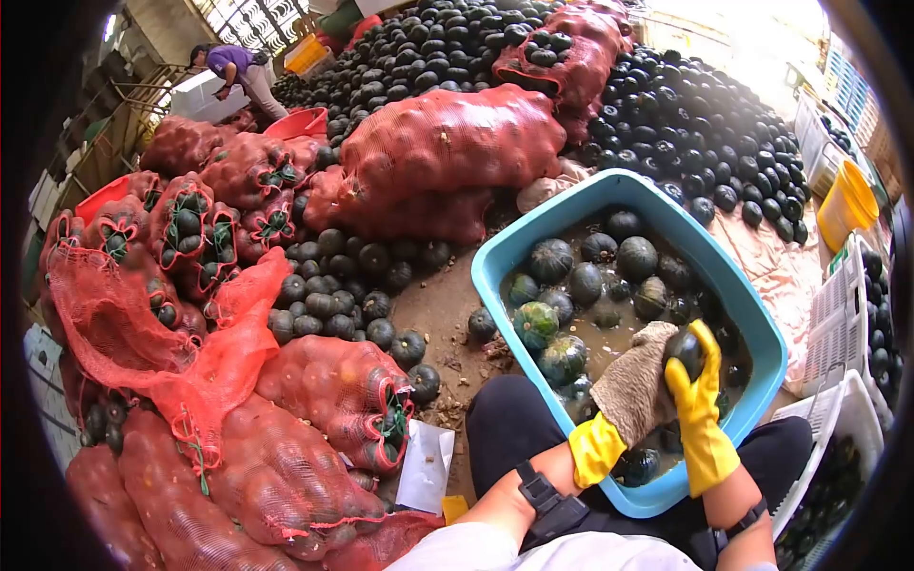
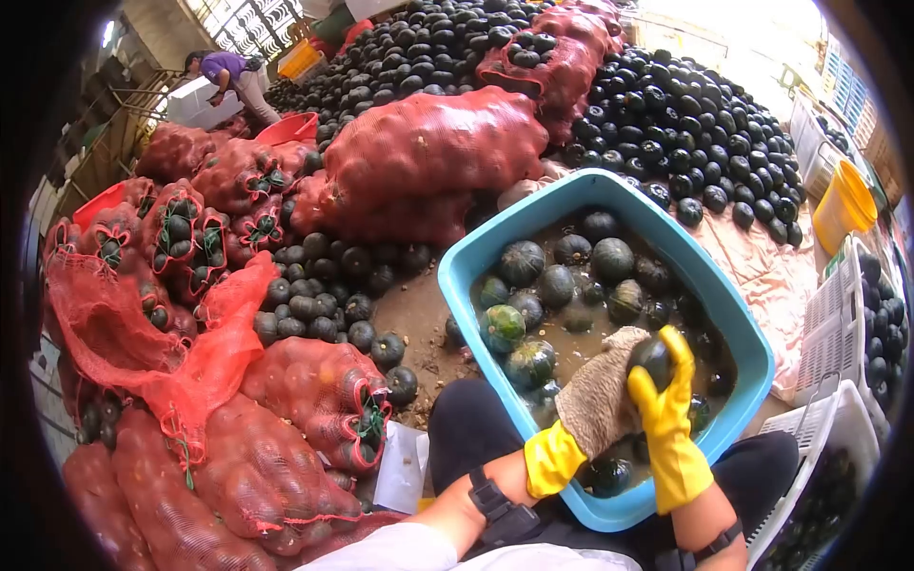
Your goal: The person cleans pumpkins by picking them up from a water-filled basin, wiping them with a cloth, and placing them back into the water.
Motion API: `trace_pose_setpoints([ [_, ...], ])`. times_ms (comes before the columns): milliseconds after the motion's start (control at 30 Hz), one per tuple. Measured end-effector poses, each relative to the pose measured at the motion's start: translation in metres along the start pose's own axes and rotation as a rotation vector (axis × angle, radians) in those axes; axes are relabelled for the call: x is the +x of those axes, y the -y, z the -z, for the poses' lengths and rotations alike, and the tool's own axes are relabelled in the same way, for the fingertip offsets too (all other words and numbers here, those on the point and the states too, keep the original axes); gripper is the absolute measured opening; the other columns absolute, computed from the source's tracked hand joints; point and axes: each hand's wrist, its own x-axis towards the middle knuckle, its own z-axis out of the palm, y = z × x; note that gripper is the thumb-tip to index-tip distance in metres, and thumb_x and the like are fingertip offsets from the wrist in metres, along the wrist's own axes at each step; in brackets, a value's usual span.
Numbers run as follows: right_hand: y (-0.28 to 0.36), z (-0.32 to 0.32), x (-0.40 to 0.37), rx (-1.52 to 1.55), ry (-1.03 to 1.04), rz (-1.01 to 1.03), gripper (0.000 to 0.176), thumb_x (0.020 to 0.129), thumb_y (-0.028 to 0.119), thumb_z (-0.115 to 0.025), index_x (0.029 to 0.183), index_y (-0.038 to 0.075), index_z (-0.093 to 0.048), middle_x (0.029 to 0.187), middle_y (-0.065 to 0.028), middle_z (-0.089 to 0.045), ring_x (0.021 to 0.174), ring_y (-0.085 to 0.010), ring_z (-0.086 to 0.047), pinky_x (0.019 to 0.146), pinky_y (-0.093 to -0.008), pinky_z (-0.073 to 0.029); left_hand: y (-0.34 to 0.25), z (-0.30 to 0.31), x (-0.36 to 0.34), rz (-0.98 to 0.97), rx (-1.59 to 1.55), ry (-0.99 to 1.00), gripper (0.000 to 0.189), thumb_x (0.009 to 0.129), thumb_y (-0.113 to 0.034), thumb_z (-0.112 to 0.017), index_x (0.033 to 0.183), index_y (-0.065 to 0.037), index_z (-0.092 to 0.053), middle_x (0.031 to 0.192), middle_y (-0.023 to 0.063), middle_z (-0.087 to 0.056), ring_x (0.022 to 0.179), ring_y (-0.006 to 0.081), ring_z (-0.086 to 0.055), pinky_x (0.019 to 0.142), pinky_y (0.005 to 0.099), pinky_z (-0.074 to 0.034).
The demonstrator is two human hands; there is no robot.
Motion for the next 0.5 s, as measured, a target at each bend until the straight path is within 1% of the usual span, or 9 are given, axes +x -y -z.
trace_pose_setpoints([
  [33, -0.004, -0.010, 0.009, -0.227, -0.236, 0.058, 0.077, 0.093, 0.023, -0.084, 0.158, 0.006, -0.047, 0.155, -0.0180, -0.054, 0.144, -0.0341, -0.051, 0.125, -0.0449, -0.035, -0.024, -0.005, -0.002, 0.153, 0.164, 0.017, 0.080, 0.076, -0.016, -0.086, 0.148, -0.007, -0.052, 0.136, 0.0212, -0.063, 0.130, 0.0377, -0.063, 0.110, 0.0444, -0.052],
  [67, 0.001, -0.006, 0.017, -0.217, -0.271, -0.190, 0.076, 0.094, 0.025, -0.084, 0.158, 0.006, -0.048, 0.154, -0.0171, -0.055, 0.144, -0.0333, -0.051, 0.125, -0.0449, -0.035, -0.036, -0.010, -0.002, 0.304, 0.330, 0.034, 0.078, 0.076, -0.016, -0.086, 0.146, -0.007, -0.053, 0.133, 0.0210, -0.064, 0.128, 0.0376, -0.064, 0.107, 0.0439, -0.053],
  [167, 0.019, 0.007, -0.006, 0.156, 0.139, -0.028, 0.078, 0.095, 0.034, -0.083, 0.158, 0.005, -0.049, 0.156, -0.0166, -0.054, 0.147, -0.0321, -0.050, 0.126, -0.0431, -0.033, 0.025, -0.024, -0.007, 0.015, -0.268, -0.138, 0.082, 0.077, -0.014, -0.087, 0.150, -0.003, -0.049, 0.149, 0.0169, -0.060, 0.140, 0.0338, -0.059, 0.116, 0.0421, -0.048],
  [200, 0.019, 0.013, -0.009, 0.367, 0.288, -0.038, 0.067, 0.101, 0.036, -0.076, 0.154, 0.003, -0.055, 0.153, -0.0161, -0.059, 0.146, -0.0296, -0.051, 0.127, -0.0403, -0.032, 0.032, -0.014, -0.008, -0.259, -0.025, -0.208, 0.084, 0.077, -0.011, -0.087, 0.151, -0.003, -0.048, 0.153, 0.0160, -0.058, 0.142, 0.0329, -0.057, 0.119, 0.0422, -0.046],
  [267, 0.022, 0.022, 0.008, 0.445, 0.242, -0.288, 0.056, 0.109, 0.040, -0.065, 0.148, 0.000, -0.061, 0.145, -0.0160, -0.065, 0.137, -0.0290, -0.060, 0.120, -0.0415, -0.042, 0.033, -0.010, -0.011, -0.123, 0.028, -0.048, 0.096, 0.071, -0.007, -0.087, 0.157, -0.003, -0.044, 0.156, 0.0197, -0.055, 0.146, 0.0364, -0.053, 0.124, 0.0426, -0.041],
  [300, 0.015, 0.026, 0.019, 0.155, 0.231, -0.206, 0.054, 0.114, 0.041, -0.055, 0.145, -0.002, -0.063, 0.142, -0.0175, -0.068, 0.134, -0.0298, -0.062, 0.120, -0.0419, -0.042, 0.023, -0.001, -0.007, -0.143, 0.082, -0.058, 0.091, 0.074, -0.010, -0.085, 0.156, -0.004, -0.046, 0.153, 0.0204, -0.057, 0.145, 0.0373, -0.054, 0.123, 0.0434, -0.042],
  [400, 0.072, -0.014, -0.014, -0.384, -0.041, 0.220, 0.043, 0.105, 0.019, -0.071, 0.143, 0.001, -0.065, 0.143, -0.0173, -0.066, 0.135, -0.0334, -0.061, 0.118, -0.0447, -0.044, 0.058, -0.023, 0.003, -0.205, 0.335, -0.051, 0.061, 0.082, -0.029, -0.074, 0.137, -0.007, -0.062, 0.135, 0.0194, -0.065, 0.128, 0.0407, -0.062, 0.113, 0.0488, -0.049],
  [467, 0.087, 0.009, -0.014, -0.314, 0.185, 0.275, 0.051, 0.100, 0.014, -0.078, 0.147, 0.005, -0.062, 0.139, -0.0141, -0.068, 0.131, -0.0293, -0.063, 0.115, -0.0431, -0.047, 0.026, 0.012, 0.002, -0.289, 0.315, 0.003, 0.060, 0.072, -0.029, -0.080, 0.126, -0.008, -0.067, 0.120, 0.0177, -0.068, 0.115, 0.0406, -0.066, 0.102, 0.0474, -0.053],
  [500, 0.089, 0.014, -0.016, -0.003, 0.229, -0.020, 0.053, 0.100, 0.015, -0.077, 0.150, 0.007, -0.060, 0.138, -0.0122, -0.067, 0.131, -0.0260, -0.063, 0.113, -0.0409, -0.048, 0.023, 0.018, 0.000, -0.243, 0.275, 0.044, 0.061, 0.069, -0.028, -0.083, 0.124, -0.008, -0.068, 0.117, 0.0175, -0.068, 0.112, 0.0400, -0.067, 0.100, 0.0462, -0.054],
])
